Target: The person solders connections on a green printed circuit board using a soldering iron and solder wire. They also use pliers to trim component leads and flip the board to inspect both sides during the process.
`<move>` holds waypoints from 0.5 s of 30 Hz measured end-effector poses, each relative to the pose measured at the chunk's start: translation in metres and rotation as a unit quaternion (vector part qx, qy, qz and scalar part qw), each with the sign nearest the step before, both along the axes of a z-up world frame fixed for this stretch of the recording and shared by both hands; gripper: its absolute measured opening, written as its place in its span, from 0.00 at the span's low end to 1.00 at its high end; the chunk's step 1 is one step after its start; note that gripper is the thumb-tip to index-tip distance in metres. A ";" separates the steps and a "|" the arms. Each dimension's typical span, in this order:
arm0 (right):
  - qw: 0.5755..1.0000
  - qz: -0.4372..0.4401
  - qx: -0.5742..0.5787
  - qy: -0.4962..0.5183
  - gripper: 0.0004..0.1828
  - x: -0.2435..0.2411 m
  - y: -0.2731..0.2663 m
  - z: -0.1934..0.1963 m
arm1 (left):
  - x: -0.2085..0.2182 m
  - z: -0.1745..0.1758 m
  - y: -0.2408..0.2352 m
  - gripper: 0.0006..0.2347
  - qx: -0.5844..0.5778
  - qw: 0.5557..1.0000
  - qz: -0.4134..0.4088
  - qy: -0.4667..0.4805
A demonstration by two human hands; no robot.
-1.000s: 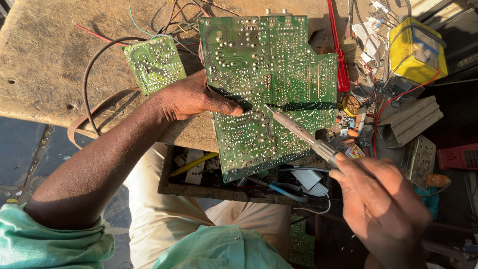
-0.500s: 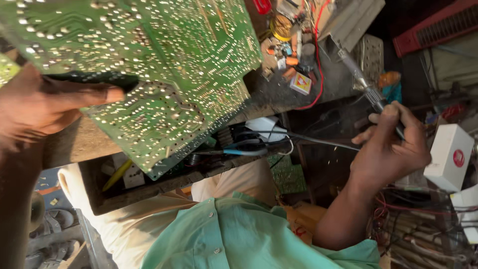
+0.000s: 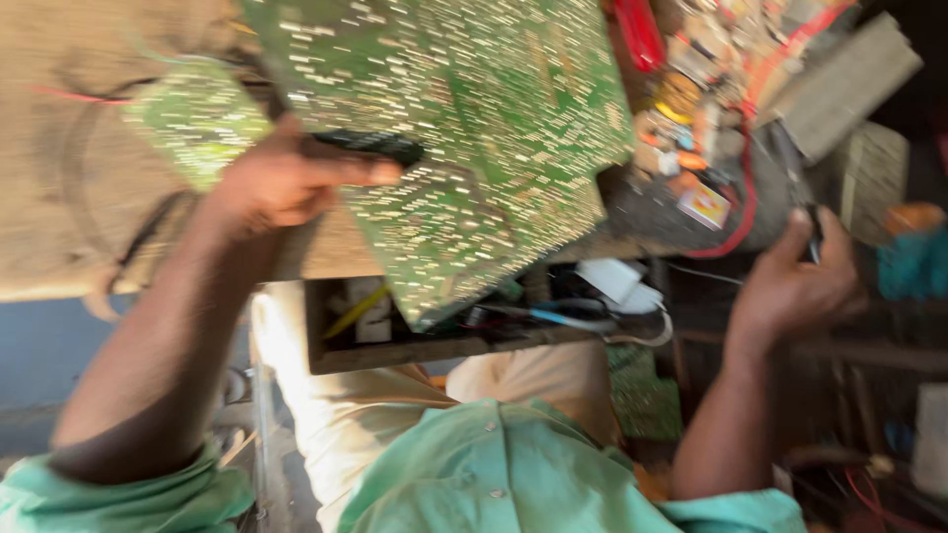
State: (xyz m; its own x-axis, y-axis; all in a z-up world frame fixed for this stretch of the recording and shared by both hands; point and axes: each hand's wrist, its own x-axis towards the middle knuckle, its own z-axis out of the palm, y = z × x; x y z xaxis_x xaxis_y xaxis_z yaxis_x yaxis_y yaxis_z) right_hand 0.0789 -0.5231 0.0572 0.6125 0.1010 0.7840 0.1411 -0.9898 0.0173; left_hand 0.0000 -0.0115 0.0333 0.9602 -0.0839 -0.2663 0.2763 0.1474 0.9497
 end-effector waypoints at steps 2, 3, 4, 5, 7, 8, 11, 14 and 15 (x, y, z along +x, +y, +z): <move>0.997 -0.031 0.023 0.061 0.11 -0.003 -0.003 -0.005 | 0.006 0.004 -0.011 0.20 -0.113 0.987 -0.017 -0.112; 0.996 -0.040 0.021 0.082 0.12 -0.003 -0.003 -0.007 | 0.007 0.007 -0.010 0.21 -0.119 0.987 -0.015 -0.111; 0.996 -0.040 -0.006 0.079 0.12 -0.005 -0.004 -0.006 | 0.009 0.007 -0.011 0.22 -0.129 0.985 -0.016 -0.110; 0.997 -0.035 -0.029 0.066 0.13 -0.005 -0.001 -0.005 | 0.010 0.007 -0.011 0.23 -0.138 0.984 -0.018 -0.110; 0.997 -0.025 -0.072 0.031 0.16 -0.011 0.009 0.002 | 0.012 0.002 -0.013 0.25 -0.162 0.981 -0.026 -0.105; 0.997 0.012 -0.069 0.022 0.18 -0.017 0.019 0.006 | 0.013 -0.001 -0.013 0.26 -0.173 0.979 -0.031 -0.102; 0.984 0.177 -0.012 0.029 0.25 -0.042 0.066 0.021 | 0.017 -0.007 -0.011 0.26 -0.209 0.975 -0.024 -0.076; 0.888 0.448 0.027 0.097 0.31 -0.075 0.123 0.028 | 0.018 -0.012 -0.010 0.24 -0.168 0.983 -0.017 -0.076; 0.852 0.509 0.037 0.113 0.30 -0.084 0.140 0.029 | 0.018 -0.012 -0.010 0.24 -0.175 0.982 -0.015 -0.075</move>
State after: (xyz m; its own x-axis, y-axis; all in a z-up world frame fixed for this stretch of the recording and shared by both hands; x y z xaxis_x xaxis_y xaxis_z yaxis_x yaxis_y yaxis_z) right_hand -0.0050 -0.3830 0.0863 0.3732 0.6255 0.6852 0.9192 -0.3491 -0.1820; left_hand 0.0180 -0.0215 0.0214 0.9821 -0.1739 -0.0718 0.1463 0.4660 0.8726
